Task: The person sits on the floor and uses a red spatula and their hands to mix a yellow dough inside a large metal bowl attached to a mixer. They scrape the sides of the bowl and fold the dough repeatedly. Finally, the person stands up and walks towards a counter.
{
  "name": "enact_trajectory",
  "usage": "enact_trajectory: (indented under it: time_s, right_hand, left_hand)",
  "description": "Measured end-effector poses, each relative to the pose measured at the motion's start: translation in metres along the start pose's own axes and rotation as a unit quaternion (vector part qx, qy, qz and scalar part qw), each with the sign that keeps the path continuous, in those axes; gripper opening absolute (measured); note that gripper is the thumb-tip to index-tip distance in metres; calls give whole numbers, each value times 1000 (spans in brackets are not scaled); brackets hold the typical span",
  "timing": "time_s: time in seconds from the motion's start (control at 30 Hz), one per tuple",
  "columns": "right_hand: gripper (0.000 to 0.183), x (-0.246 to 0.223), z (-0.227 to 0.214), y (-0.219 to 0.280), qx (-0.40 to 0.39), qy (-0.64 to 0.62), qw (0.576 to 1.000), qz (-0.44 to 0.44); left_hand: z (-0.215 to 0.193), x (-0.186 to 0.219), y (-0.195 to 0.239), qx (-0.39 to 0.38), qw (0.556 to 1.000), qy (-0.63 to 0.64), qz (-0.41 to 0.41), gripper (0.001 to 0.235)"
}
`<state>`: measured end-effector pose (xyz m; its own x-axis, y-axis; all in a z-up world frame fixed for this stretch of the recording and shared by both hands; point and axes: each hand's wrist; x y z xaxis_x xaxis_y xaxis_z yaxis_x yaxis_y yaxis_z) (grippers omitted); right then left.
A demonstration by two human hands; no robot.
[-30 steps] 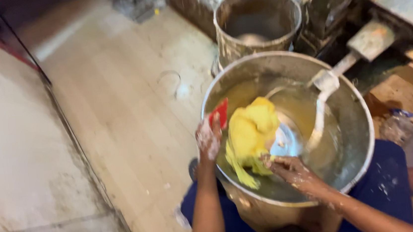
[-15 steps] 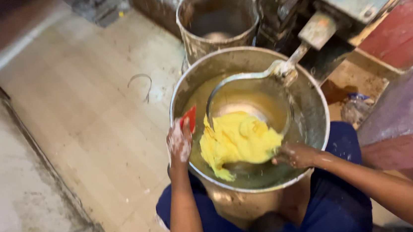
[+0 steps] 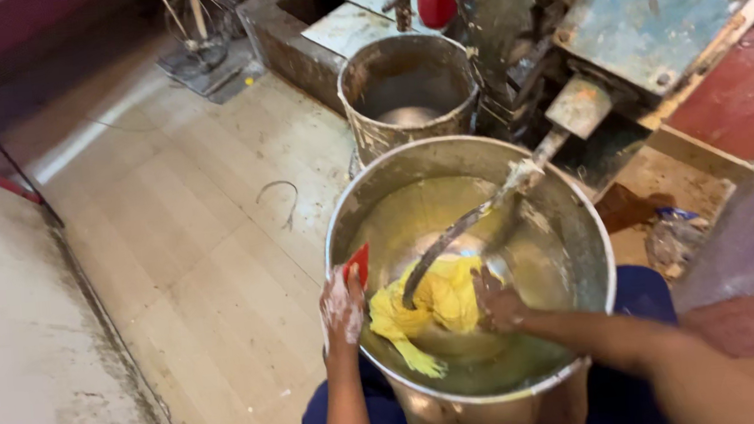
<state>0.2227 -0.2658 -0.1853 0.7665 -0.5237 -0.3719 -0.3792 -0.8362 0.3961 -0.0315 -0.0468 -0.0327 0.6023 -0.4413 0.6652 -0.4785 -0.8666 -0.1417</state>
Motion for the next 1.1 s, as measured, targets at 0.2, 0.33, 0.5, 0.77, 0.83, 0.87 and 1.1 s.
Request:
enact_trajectory:
  time_s: [0.2,0.33,0.5,0.77,0.83,0.87,1.1]
  right_hand:
    - [90,-35,15,1,69,-208,972,83]
    - [81,-79,56,21,23,-401,911,92]
    - [79,-128,-2,72,-164,-454,875,-37]
    - [57,-139,-173,181,15,-591,803,-75]
    - [59,-127,-170,198,27,-494,866,-70]
    - [64,-127,-159,198,26,-517,850,-95]
    - [85,-138,-132,154,58,-586,769,-249]
  left_hand:
    - [-3,6,1,2,999,11,-30,36]
    - [-3,5,2,25,1000,10,0,37]
    - [4,-3,3,56,998,-22,24,38]
    - [8,3,31,66,993,84,-58,45]
    - [26,11,37,71,984,157,-55,47]
    - [37,17,45,58,974,213,-46,48]
    - [48,104,129,-192,966,-24,172,91]
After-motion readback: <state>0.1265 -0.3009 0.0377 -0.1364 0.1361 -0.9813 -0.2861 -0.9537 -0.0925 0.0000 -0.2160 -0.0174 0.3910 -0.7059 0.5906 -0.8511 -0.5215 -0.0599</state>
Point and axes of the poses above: each hand's wrist, its own y-axis away from the middle knuckle, its own z-axis out of the palm, x = y × z, and after that the axes turned 14 degrees about -y, right-handed
